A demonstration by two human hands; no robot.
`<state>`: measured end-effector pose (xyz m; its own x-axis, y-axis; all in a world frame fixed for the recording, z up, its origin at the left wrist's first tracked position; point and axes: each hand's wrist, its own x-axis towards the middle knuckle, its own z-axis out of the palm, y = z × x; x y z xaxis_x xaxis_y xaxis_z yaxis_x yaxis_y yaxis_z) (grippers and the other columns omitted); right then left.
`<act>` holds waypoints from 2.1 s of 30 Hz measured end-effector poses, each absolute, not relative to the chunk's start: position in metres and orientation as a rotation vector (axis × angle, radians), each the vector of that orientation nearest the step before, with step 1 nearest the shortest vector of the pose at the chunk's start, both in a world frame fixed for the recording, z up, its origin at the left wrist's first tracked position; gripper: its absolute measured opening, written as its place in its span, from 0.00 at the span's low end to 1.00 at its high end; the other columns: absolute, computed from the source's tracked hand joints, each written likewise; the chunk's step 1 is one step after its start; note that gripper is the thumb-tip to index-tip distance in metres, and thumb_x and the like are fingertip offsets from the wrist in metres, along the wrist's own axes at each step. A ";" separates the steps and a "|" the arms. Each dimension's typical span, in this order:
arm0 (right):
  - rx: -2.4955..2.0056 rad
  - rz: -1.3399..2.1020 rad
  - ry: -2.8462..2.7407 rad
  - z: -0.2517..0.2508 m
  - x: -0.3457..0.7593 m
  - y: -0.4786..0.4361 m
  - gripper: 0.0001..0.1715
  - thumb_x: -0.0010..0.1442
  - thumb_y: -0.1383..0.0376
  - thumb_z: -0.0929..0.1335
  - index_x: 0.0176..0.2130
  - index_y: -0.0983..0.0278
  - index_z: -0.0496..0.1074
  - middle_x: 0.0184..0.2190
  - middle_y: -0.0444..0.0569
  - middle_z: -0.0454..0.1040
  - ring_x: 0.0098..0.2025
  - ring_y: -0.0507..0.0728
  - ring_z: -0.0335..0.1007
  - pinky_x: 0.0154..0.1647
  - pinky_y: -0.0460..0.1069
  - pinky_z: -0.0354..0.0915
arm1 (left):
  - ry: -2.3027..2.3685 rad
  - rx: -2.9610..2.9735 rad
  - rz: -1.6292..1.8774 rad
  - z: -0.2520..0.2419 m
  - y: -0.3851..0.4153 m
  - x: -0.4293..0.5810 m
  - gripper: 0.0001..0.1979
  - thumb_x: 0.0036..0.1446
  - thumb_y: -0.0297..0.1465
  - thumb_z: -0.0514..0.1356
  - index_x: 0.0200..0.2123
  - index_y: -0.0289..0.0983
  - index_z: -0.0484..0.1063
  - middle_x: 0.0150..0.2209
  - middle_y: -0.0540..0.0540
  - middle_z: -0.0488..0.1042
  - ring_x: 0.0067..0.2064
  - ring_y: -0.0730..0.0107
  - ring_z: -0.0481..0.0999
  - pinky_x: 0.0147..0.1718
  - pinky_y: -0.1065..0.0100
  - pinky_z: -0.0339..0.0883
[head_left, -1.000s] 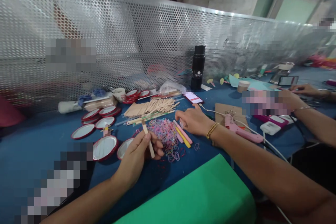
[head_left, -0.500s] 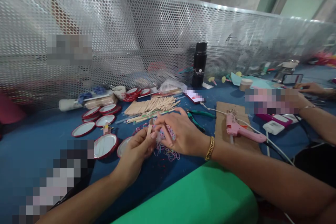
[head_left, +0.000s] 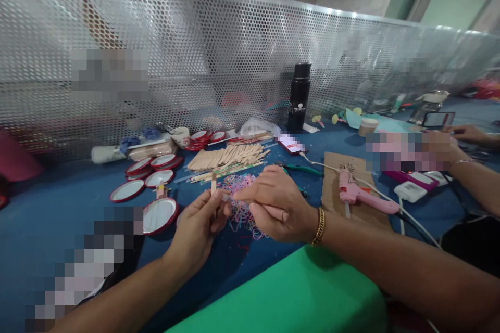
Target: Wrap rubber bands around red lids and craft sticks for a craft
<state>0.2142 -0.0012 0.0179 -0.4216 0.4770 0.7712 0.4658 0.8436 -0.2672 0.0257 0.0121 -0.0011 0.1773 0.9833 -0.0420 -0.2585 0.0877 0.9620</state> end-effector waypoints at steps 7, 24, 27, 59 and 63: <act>-0.735 -0.021 -2.034 0.007 0.209 0.003 0.05 0.52 0.70 0.64 0.28 0.59 0.64 0.23 0.41 0.71 0.26 0.52 0.64 0.45 0.52 0.61 | 0.915 1.043 1.120 -0.002 0.013 0.024 0.17 0.52 0.41 0.67 0.26 0.35 0.67 0.20 0.55 0.67 0.17 0.84 0.54 0.16 0.78 0.46; -0.743 -0.138 -2.162 0.005 0.210 0.008 0.09 0.62 0.65 0.66 0.42 0.57 0.73 0.26 0.40 0.77 0.32 0.54 0.71 0.58 0.57 0.53 | 0.908 1.090 1.183 -0.007 0.013 0.025 0.16 0.58 0.41 0.62 0.27 0.37 0.65 0.20 0.56 0.66 0.18 0.83 0.54 0.17 0.78 0.47; -0.778 -0.052 -2.044 0.003 0.209 0.008 0.05 0.60 0.66 0.68 0.37 0.58 0.75 0.26 0.39 0.77 0.30 0.52 0.71 0.58 0.55 0.55 | 0.880 1.085 1.187 -0.007 0.013 0.024 0.11 0.59 0.39 0.62 0.31 0.37 0.68 0.20 0.56 0.65 0.18 0.83 0.53 0.18 0.78 0.47; -1.221 -0.144 -2.163 0.022 0.228 0.018 0.18 0.62 0.61 0.64 0.49 0.60 0.76 0.36 0.48 0.78 0.40 0.56 0.69 0.48 0.54 0.50 | 0.946 1.032 1.182 -0.006 0.014 0.024 0.12 0.50 0.35 0.67 0.36 0.36 0.75 0.20 0.54 0.67 0.20 0.80 0.57 0.19 0.76 0.47; -1.586 -0.239 -2.230 0.023 0.243 0.028 0.19 0.61 0.64 0.62 0.46 0.60 0.78 0.35 0.49 0.79 0.38 0.58 0.68 0.45 0.55 0.47 | 0.949 1.058 1.188 -0.008 0.013 0.026 0.11 0.53 0.38 0.65 0.34 0.37 0.74 0.21 0.52 0.70 0.19 0.79 0.59 0.19 0.75 0.49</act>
<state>0.2425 0.0277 0.0234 -0.2819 0.8679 0.4090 0.9349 0.3443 -0.0864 0.0256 0.0133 -0.0075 0.1391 0.9900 -0.0242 -0.2425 0.0578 0.9684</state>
